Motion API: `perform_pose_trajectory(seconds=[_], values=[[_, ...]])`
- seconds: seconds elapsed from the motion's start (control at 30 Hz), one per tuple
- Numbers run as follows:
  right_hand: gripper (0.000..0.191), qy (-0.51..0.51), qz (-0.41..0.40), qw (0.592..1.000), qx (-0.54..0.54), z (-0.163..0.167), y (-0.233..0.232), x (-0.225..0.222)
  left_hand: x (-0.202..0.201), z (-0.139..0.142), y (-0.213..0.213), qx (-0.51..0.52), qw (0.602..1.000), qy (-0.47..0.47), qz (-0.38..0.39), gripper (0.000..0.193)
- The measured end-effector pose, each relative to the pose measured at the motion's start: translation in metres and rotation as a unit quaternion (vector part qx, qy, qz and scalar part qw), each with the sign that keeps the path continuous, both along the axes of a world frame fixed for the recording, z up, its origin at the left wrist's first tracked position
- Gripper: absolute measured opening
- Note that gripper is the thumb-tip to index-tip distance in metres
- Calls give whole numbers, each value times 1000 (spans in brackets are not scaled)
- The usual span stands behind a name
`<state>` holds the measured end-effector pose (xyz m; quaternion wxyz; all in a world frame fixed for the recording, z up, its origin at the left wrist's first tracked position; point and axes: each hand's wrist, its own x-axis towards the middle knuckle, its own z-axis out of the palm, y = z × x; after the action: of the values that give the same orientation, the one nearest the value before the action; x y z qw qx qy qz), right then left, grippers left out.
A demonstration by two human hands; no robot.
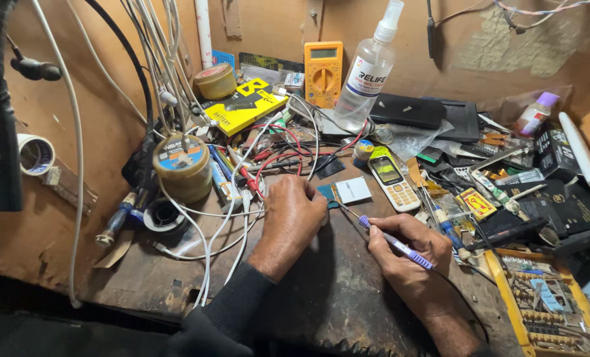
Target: The person uses a screwdriver to remove screws from a mobile phone, then disassembles the phone to access the internal components. They remove the battery and reassemble the phone, securing the back cover with screws.
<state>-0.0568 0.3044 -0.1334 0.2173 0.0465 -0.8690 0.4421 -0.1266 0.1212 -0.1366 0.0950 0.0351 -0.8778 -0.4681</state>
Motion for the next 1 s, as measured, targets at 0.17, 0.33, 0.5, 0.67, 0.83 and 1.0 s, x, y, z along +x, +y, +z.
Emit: perform_pose_trajectory(seconds=[0.17, 0.33, 0.5, 0.67, 0.83, 1.0], values=[[14, -2, 17, 999, -28, -1, 0, 2, 0, -2, -1, -4, 1000, 4, -1, 20], [13, 12, 8, 1000, 12, 1, 0, 6, 2, -4, -1, -11, 1000, 1, 0, 19], [13, -5, 9, 1000, -6, 2, -1, 6, 3, -5, -1, -16, 1000, 13, 4, 18], [14, -20, 9, 1000, -10, 1, 0, 7, 4, -4, 0, -13, 1000, 5, 2, 17], [14, -7, 23, 1000, -11, 1, 3, 7, 5, -2, 2, -1, 1000, -3, -2, 18], [14, -18, 20, 1000, -5, 1, 5, 7, 7, 0, 2, -5, 1000, 7, -4, 18]])
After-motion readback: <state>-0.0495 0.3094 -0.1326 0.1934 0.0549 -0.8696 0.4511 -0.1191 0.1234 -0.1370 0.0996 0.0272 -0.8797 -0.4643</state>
